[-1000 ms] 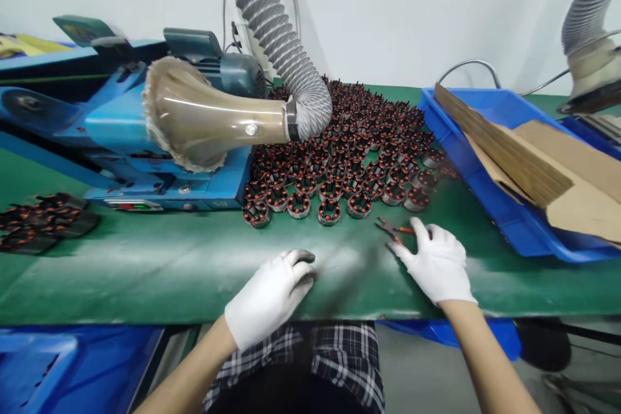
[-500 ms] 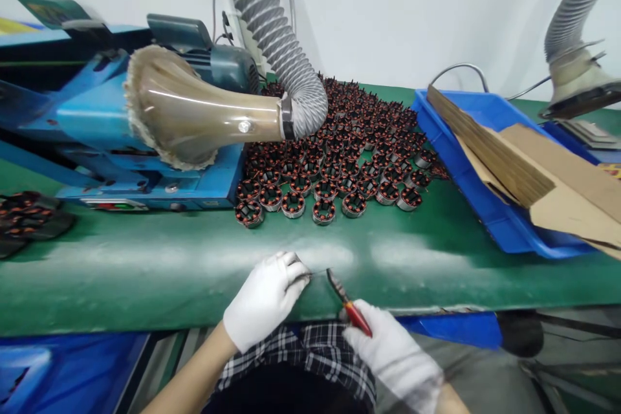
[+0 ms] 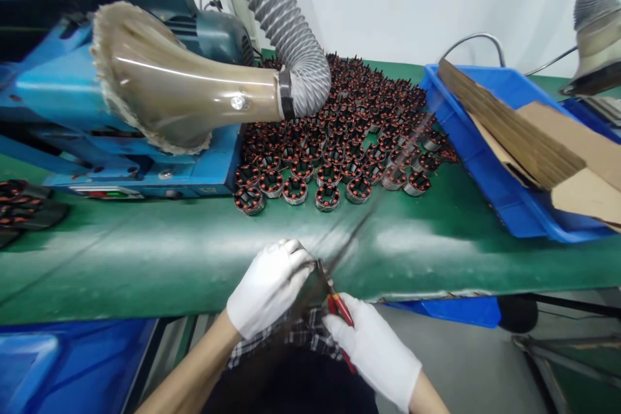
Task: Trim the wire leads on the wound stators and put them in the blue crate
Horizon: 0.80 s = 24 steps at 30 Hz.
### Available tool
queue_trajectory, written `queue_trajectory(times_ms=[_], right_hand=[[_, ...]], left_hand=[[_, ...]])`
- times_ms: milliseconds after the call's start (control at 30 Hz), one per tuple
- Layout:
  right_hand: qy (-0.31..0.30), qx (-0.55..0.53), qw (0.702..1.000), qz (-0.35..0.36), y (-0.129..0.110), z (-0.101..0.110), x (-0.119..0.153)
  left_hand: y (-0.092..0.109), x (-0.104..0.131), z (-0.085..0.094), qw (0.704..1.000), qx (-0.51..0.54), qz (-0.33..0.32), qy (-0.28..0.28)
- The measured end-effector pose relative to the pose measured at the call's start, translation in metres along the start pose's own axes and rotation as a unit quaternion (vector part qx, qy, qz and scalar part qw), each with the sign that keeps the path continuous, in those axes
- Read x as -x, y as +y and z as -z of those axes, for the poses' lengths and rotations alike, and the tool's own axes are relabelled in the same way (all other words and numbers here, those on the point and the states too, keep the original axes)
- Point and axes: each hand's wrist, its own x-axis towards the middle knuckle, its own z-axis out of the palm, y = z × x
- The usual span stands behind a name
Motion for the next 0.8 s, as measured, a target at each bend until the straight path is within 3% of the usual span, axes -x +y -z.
queue_trajectory(times_ms=[367, 467, 600, 700, 800], right_hand=[[0.074, -0.076, 0.994, -0.022, -0.004, -0.014, -0.008], [0.034, -0.189, 0.981, -0.022, 0.005, -0.014, -0.005], [-0.071, -0.383, 0.920, -0.037, 0.009, -0.021, -0.003], [-0.130, -0.486, 0.864, 0.006, -0.002, -0.029, -0.013], [-0.063, -0.570, 0.813, 0.099, -0.013, -0.022, -0.035]], left_hand=[[0.000, 0.001, 0.000, 1.000, -0.017, -0.012, -0.011], [0.002, 0.003, 0.001, 1.000, -0.011, -0.001, -0.017], [-0.008, 0.000, 0.006, 1.000, 0.005, 0.017, -0.007], [-0.024, -0.002, 0.019, 1.000, -0.009, 0.022, 0.019], [-0.036, 0.008, 0.033, 0.989, -0.042, 0.030, 0.137]])
